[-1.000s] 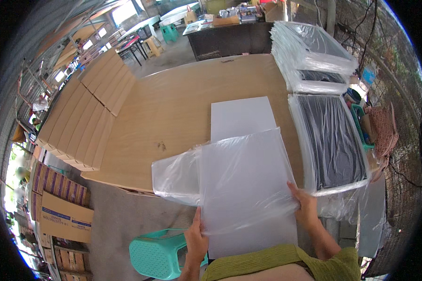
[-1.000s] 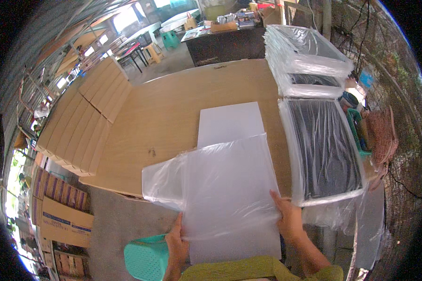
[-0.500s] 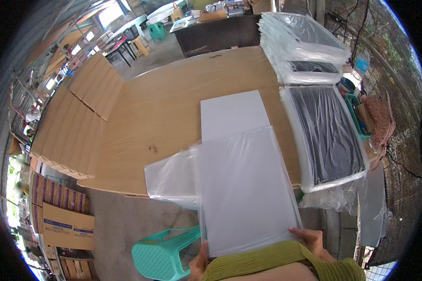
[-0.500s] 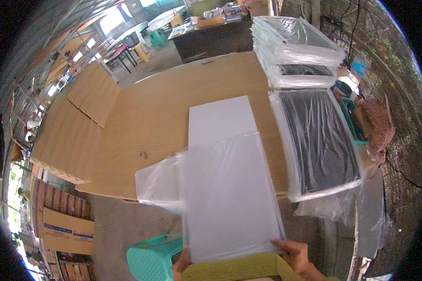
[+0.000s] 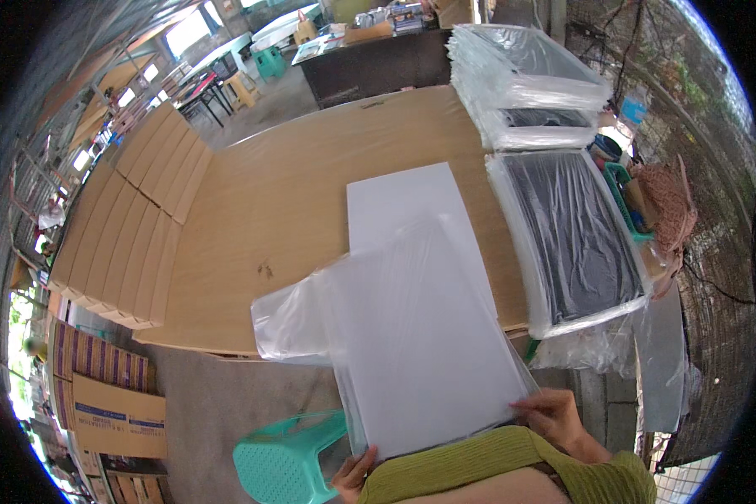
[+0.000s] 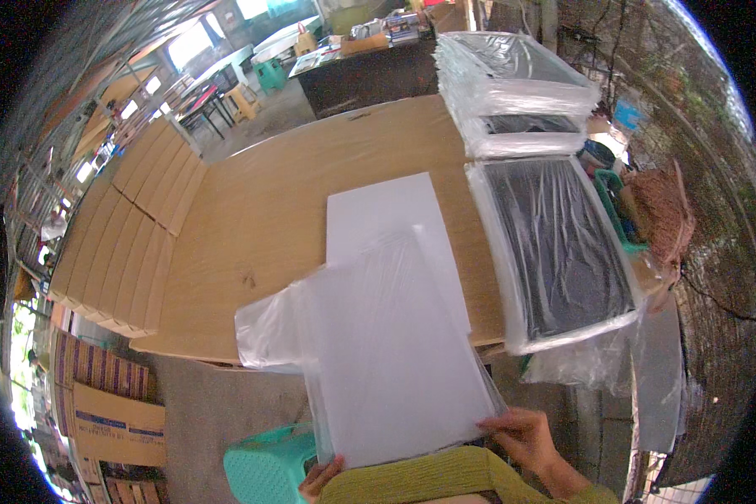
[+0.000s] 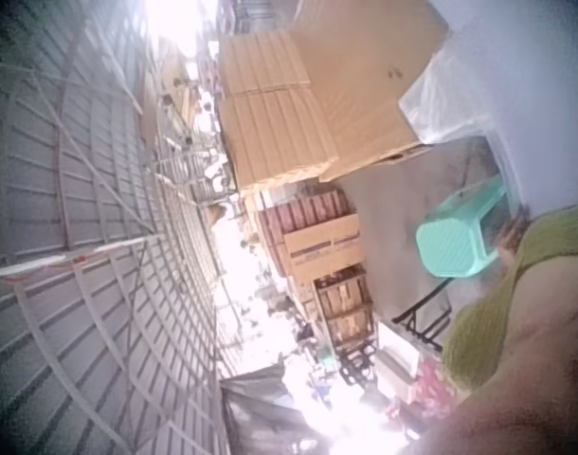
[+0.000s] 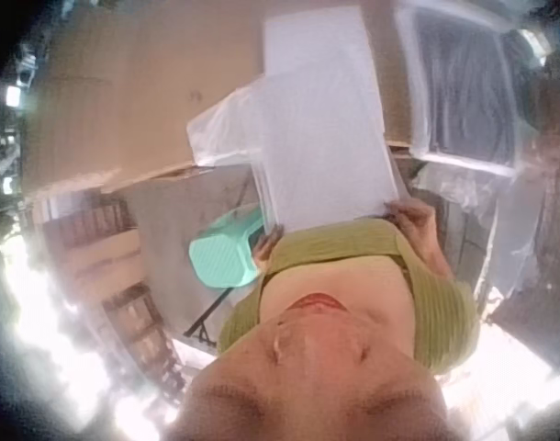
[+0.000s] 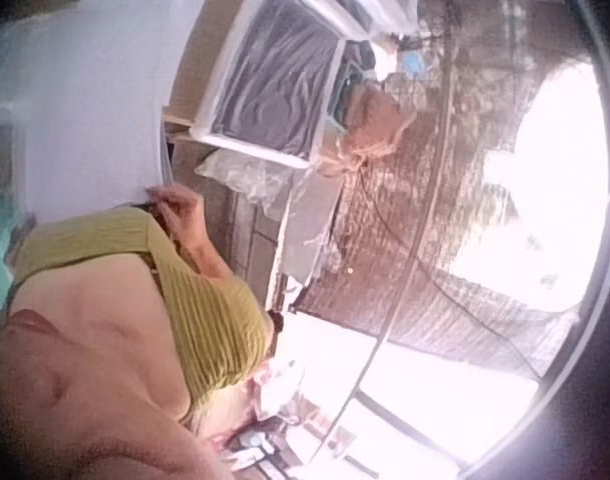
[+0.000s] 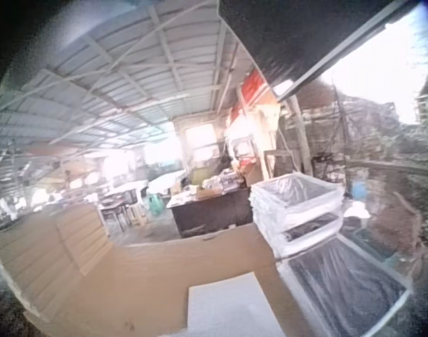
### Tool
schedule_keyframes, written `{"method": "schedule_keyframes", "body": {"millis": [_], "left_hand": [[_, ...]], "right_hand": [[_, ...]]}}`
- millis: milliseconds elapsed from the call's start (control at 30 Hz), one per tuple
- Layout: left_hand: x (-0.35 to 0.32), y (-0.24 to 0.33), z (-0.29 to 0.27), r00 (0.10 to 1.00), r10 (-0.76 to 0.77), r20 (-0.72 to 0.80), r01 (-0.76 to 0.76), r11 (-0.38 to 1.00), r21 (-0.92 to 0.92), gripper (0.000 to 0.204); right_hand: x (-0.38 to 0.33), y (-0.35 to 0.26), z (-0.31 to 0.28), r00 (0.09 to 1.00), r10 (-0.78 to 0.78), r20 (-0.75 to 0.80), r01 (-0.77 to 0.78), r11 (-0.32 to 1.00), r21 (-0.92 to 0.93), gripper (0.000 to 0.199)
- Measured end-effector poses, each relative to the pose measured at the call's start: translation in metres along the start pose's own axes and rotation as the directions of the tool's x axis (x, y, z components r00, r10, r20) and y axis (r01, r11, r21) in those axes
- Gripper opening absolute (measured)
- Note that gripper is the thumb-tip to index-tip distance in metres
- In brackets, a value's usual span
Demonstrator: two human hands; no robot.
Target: The person packages rectangular panels by sliding them into clear plastic bags, folding the bag edges, and stacking the finished items on a table.
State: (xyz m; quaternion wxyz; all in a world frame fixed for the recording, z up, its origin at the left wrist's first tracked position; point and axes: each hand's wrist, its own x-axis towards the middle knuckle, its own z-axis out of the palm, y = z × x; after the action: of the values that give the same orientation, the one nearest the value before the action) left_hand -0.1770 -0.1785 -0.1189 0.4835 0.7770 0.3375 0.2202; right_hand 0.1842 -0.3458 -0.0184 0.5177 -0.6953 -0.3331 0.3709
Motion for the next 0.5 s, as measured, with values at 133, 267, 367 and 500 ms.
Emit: {"method": "schedule_keyframes", "body": {"millis": [133,267,367,500], "left_hand": [[0.091,0.050,0.037,0.711,0.552,-0.436,-0.225,0.766,0.603,0.031],[0.170,0.092,0.056,0.512,0.781,-0.356,-0.381,0.578,0.721,0.025],[0.220,0.118,0.091,0.474,0.859,-0.196,-0.663,0.494,0.563,0.020],[0.267,0.152,0.157,0.381,0.917,-0.122,-0.879,0.400,0.260,0.020]], "right_hand": [[0.041,-0.017,-0.015,0.946,-0.260,-0.191,0.242,0.964,-0.111,0.026],[0.059,-0.043,-0.059,0.743,-0.545,-0.388,0.471,0.838,-0.274,0.019],[0.050,-0.031,-0.101,0.586,-0.530,-0.613,0.470,0.838,-0.276,0.017],[0.033,0.015,-0.164,0.487,-0.403,-0.775,0.451,0.876,-0.172,0.018]]}}
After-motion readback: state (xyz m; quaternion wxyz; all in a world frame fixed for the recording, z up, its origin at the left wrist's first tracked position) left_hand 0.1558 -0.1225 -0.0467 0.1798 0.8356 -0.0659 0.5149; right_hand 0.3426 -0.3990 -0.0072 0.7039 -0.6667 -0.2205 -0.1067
